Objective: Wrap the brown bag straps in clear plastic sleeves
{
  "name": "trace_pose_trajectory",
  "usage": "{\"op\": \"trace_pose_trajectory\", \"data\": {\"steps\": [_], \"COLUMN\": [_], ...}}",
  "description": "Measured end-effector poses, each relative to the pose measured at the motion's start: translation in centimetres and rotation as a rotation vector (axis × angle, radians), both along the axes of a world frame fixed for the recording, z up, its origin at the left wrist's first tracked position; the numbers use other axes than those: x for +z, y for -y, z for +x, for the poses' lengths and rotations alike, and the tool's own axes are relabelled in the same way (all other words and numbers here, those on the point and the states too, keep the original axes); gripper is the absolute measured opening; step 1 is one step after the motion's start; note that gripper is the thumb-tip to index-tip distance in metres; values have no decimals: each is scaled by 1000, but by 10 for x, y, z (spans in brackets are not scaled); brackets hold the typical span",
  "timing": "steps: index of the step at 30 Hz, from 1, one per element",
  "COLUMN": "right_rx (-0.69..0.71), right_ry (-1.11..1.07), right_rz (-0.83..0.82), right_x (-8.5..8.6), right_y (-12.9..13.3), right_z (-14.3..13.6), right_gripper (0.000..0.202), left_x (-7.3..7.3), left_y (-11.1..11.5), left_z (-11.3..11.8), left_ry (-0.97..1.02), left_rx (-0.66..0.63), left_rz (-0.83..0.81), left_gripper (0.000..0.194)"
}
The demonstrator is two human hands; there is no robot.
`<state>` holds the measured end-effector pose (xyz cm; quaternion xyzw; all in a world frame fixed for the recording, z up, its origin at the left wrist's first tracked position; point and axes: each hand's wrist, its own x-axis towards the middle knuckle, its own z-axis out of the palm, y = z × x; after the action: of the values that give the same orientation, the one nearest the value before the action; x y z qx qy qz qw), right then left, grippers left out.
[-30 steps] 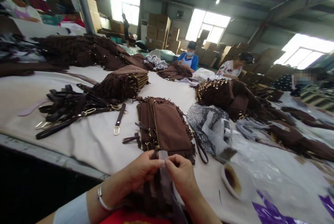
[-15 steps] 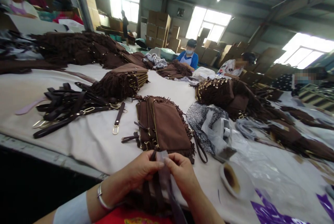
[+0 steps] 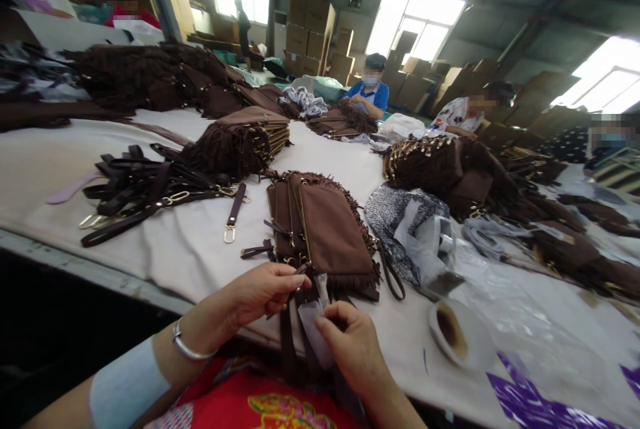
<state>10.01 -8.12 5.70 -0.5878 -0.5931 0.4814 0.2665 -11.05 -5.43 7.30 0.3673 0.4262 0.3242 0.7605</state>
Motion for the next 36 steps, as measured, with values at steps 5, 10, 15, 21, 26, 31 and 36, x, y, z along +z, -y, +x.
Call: {"op": "trace_pose_trajectory", "data": {"steps": [5, 10, 15, 21, 26, 31, 36], "right_rx": [-4, -5, -21, -66, -79, -77, -76], "right_ry": [-1, -32, -64, -130, -156, -135, -126], "right_rz": [-21, -47, -81, -129, -132, -124, -126], "right_x": [9, 6, 2, 4, 6, 5, 6], "right_y": [3, 3, 5, 9, 10, 12, 16], "right_z": [-6, -5, -4, -3, -3, -3, -1], "right_gripper": [21, 22, 23, 26, 26, 25, 23], "left_x": [-1, -7, -3, -1, -4, -10, -13], "left_y": [-1, 1, 2, 2, 2, 3, 4], "left_z": [11, 14, 14, 18, 21, 20, 21], "left_ry": [-38, -123, -292, -292, -289, -308, -334], "left_rx": [35, 56, 86, 167, 178, 197, 201], "left_rz": [101, 129, 222, 237, 214, 276, 279], "left_gripper": [32, 25, 17, 12, 11, 11, 12]}}
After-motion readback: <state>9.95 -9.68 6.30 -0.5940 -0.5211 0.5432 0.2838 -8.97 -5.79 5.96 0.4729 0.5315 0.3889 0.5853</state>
